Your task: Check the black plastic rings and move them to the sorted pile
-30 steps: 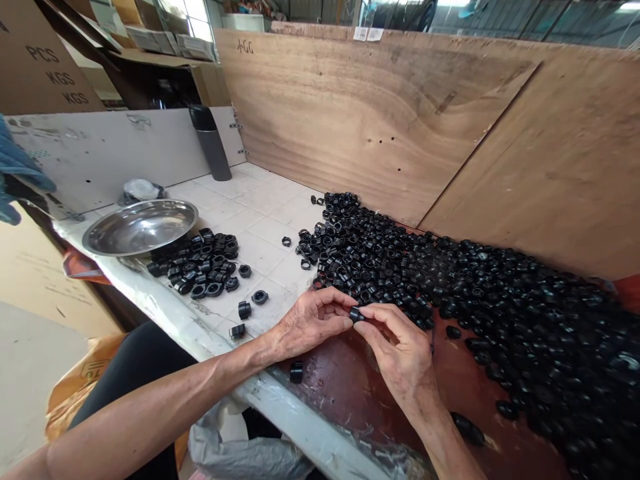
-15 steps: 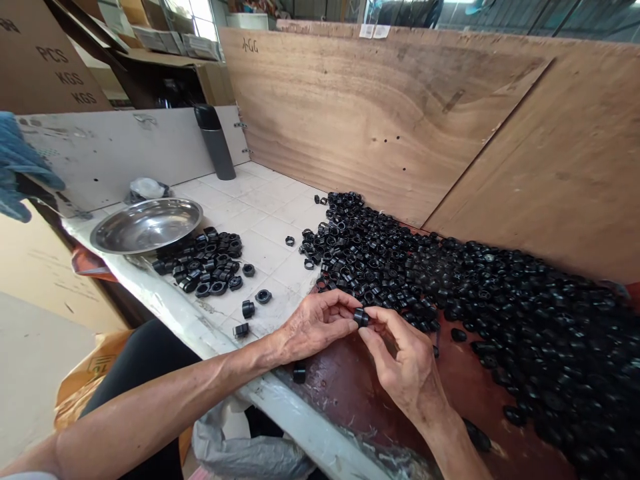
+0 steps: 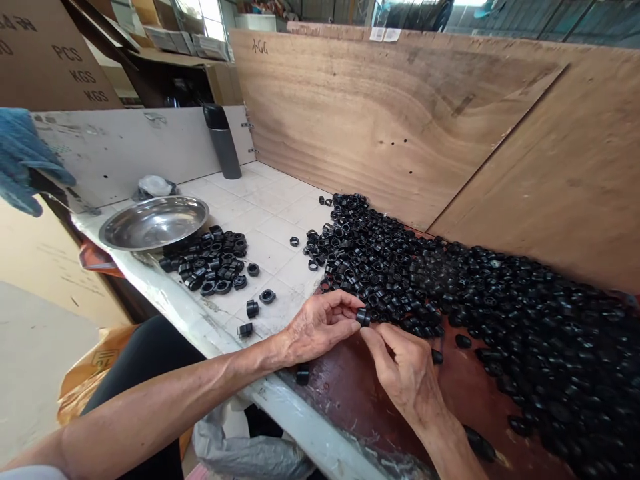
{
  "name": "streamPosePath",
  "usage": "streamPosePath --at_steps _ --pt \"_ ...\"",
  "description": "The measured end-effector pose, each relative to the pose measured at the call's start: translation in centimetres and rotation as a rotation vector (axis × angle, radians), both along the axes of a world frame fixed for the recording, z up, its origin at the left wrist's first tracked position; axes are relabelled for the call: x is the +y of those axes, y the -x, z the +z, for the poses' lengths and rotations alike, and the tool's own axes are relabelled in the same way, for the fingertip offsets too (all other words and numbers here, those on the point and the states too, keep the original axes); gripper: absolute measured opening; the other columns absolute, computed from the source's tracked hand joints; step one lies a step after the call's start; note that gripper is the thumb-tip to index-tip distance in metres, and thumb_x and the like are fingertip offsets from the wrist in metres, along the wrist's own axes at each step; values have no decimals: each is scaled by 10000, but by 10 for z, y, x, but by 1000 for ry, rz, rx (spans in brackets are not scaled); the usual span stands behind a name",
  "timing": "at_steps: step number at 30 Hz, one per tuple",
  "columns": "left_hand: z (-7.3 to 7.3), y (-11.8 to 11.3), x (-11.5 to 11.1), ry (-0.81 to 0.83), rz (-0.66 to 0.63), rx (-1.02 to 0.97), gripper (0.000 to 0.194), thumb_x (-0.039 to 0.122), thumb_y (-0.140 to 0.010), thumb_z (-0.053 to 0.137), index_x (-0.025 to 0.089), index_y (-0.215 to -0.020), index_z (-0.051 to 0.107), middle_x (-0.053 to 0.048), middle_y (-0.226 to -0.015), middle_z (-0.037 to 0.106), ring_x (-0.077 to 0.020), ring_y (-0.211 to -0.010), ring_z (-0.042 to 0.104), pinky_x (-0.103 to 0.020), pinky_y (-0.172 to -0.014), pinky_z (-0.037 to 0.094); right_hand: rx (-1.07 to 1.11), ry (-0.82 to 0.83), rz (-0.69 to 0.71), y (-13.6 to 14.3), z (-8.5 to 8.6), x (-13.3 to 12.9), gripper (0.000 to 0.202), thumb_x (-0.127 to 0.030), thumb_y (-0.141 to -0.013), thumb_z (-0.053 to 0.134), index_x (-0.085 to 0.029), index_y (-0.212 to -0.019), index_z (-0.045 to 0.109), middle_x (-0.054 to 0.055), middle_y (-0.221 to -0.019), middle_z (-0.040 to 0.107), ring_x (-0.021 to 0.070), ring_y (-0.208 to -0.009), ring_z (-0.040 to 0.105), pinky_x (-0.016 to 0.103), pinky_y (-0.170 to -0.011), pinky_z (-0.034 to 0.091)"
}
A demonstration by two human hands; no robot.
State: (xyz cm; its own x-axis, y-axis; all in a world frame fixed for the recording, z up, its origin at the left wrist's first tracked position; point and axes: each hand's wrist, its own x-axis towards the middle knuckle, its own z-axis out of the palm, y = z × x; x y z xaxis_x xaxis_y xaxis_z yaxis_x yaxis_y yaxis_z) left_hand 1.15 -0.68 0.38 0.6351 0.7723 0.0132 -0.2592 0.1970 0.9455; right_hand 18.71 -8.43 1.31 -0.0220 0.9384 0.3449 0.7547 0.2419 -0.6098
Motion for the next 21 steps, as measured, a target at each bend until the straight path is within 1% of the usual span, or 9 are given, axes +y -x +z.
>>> streamPosePath --at_steps 1,3,5,7,11,14,15,18,21 --pt "0 0 0 -9 2 10 399 368 -812 810 126 -1084 646 -101 -1006 737 -193 -914 702 -334 -859 540 5 2 -23 -1 0 0 363 -390 -1015 556 -224 -699 619 8 -633 622 156 -577 568 269 -596 443" --pt "1 1 0 -20 9 27 387 351 -813 808 128 -1085 646 -95 -996 737 -187 -894 702 -320 -833 541 60 11 -55 -1 1 -1 336 -426 -997 584 -222 -737 638 6 -656 636 149 -576 568 262 -584 446" --pt "2 1 0 -21 18 34 377 336 -816 802 126 -1086 644 -94 -985 736 -181 -878 700 -315 -820 541 93 41 -35 -1 3 -2 307 -439 -984 603 -223 -772 655 9 -699 655 153 -617 589 260 -607 465" --pt "3 2 0 -20 21 40 371 325 -819 797 120 -1085 641 -99 -986 736 -181 -878 697 -318 -824 542 80 75 -3 0 5 -2 340 -431 -983 604 -226 -713 633 3 -669 630 154 -616 577 265 -613 465" --pt "5 2 0 -30 18 53 372 320 -830 783 111 -1099 633 -109 -991 733 -188 -885 696 -336 -832 544 135 31 -43 2 5 -2 196 -406 -957 642 -221 -904 680 20 -814 688 166 -697 620 271 -668 502" --pt "5 2 0 -42 8 47 381 337 -830 784 109 -1095 631 -114 -997 731 -203 -908 702 -351 -846 546 114 22 -34 1 3 -2 336 -395 -985 591 -224 -696 607 -5 -648 598 147 -593 545 262 -580 447" --pt "5 2 0 -45 4 45 385 344 -830 785 110 -1095 632 -114 -999 731 -205 -914 703 -352 -849 546 122 24 -37 0 3 -1 344 -396 -988 585 -224 -691 605 -8 -633 587 145 -584 539 260 -567 438" --pt "4 2 0 -37 -6 31 396 369 -834 788 120 -1101 634 -108 -997 734 -205 -920 707 -352 -863 545 169 25 -34 -2 4 -1 197 -392 -972 612 -219 -908 682 10 -786 678 161 -689 615 259 -635 485" --pt "2 2 -1 -31 -13 21 402 385 -832 794 126 -1097 637 -106 -1000 735 -207 -936 708 -358 -887 543 133 45 -36 -2 4 -1 246 -383 -971 618 -227 -786 658 -5 -707 642 155 -641 589 263 -614 469"
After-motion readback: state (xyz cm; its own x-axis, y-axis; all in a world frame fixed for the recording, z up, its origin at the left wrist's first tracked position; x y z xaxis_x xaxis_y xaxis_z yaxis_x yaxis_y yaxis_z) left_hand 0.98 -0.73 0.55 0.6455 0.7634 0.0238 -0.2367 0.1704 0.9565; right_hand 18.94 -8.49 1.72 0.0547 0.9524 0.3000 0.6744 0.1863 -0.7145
